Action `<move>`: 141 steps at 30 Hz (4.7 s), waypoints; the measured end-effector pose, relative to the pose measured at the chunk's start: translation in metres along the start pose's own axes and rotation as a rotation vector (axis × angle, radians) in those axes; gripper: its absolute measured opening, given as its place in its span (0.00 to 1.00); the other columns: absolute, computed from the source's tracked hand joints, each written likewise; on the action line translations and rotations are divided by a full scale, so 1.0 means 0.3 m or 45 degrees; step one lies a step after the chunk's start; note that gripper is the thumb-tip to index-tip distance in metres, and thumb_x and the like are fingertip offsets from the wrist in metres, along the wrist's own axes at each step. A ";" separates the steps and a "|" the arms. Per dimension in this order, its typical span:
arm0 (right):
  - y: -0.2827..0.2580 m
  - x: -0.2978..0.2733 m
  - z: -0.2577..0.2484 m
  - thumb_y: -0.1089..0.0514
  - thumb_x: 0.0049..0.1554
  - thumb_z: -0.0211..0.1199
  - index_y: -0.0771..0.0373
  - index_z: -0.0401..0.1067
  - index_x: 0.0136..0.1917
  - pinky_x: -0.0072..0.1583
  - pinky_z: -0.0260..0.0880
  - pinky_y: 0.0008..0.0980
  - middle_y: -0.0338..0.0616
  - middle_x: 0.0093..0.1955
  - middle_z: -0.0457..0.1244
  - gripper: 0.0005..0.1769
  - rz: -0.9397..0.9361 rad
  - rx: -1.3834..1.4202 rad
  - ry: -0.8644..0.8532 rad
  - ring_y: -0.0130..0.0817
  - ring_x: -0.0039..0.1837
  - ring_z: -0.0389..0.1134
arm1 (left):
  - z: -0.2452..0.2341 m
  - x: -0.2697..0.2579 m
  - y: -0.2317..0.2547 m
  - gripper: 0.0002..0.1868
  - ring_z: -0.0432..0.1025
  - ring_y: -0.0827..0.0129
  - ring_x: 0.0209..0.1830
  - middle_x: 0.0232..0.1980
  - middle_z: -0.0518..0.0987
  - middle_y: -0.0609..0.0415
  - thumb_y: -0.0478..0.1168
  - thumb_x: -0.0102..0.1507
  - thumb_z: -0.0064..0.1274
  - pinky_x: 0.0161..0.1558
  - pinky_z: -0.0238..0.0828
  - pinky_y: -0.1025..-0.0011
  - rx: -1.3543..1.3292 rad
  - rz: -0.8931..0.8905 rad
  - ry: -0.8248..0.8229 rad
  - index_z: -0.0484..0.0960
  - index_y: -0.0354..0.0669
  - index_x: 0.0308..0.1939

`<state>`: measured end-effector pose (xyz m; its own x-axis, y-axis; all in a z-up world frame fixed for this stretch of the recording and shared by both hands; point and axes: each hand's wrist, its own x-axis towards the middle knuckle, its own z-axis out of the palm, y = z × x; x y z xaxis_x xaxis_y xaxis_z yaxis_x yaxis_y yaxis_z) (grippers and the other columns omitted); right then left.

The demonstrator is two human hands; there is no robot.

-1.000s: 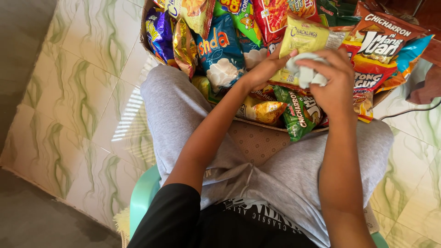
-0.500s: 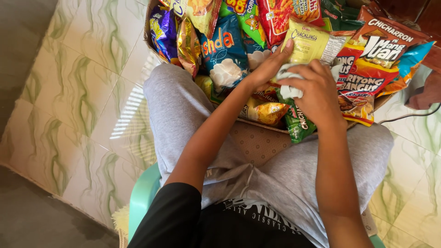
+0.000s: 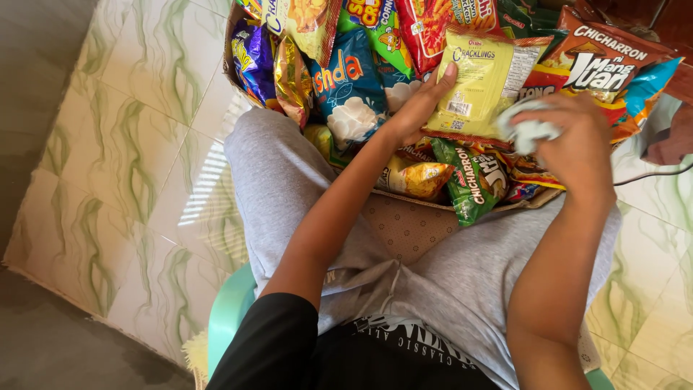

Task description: Wiping down individual snack bags with a cloth and placing them neatly on a glass shelf in a display case.

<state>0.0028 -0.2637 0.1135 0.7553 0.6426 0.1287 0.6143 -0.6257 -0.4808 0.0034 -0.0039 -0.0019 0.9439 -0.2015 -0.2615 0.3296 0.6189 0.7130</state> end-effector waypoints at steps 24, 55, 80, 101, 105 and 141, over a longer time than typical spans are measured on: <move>-0.193 0.079 0.093 0.72 0.45 0.67 0.47 0.82 0.56 0.65 0.66 0.38 0.42 0.58 0.67 0.29 0.006 0.115 0.154 0.42 0.62 0.65 | -0.010 0.038 -0.039 0.39 0.71 0.61 0.65 0.69 0.74 0.44 0.62 0.71 0.41 0.65 0.69 0.63 0.223 0.169 -0.016 0.57 0.44 0.79; -0.293 0.068 0.245 0.76 0.47 0.58 0.60 0.71 0.60 0.70 0.58 0.48 0.53 0.63 0.56 0.28 -0.079 -0.022 0.840 0.54 0.68 0.57 | -0.020 0.008 -0.048 0.36 0.72 0.64 0.61 0.66 0.76 0.46 0.59 0.71 0.43 0.62 0.69 0.65 0.200 0.217 -0.049 0.63 0.39 0.74; -0.104 0.031 0.211 0.51 0.53 0.76 0.65 0.64 0.70 0.62 0.76 0.39 0.48 0.62 0.69 0.38 0.542 1.808 0.777 0.39 0.62 0.74 | 0.109 -0.212 0.132 0.49 0.60 0.59 0.74 0.73 0.68 0.44 0.52 0.60 0.66 0.73 0.52 0.59 0.720 0.209 -0.276 0.57 0.41 0.77; -0.339 0.156 0.261 0.37 0.69 0.36 0.55 0.56 0.82 0.79 0.31 0.61 0.44 0.85 0.48 0.35 0.020 -0.316 0.249 0.45 0.86 0.42 | -0.160 0.053 -0.251 0.43 0.74 0.65 0.63 0.66 0.76 0.48 0.46 0.63 0.62 0.59 0.76 0.66 0.083 0.269 -0.166 0.58 0.41 0.77; -0.108 0.262 0.264 0.36 0.72 0.34 0.58 0.52 0.84 0.82 0.40 0.58 0.47 0.86 0.47 0.36 0.177 0.014 0.424 0.47 0.87 0.41 | -0.040 -0.031 -0.135 0.46 0.72 0.59 0.63 0.67 0.75 0.38 0.36 0.58 0.69 0.64 0.73 0.63 0.551 0.406 -0.278 0.61 0.32 0.75; -0.252 -0.022 0.284 0.66 0.61 0.54 0.72 0.48 0.81 0.80 0.40 0.60 0.63 0.84 0.42 0.38 0.076 -0.206 0.563 0.62 0.85 0.39 | 0.045 -0.203 0.249 0.36 0.71 0.63 0.59 0.63 0.77 0.45 0.62 0.71 0.41 0.60 0.69 0.65 -0.049 0.455 0.100 0.67 0.38 0.73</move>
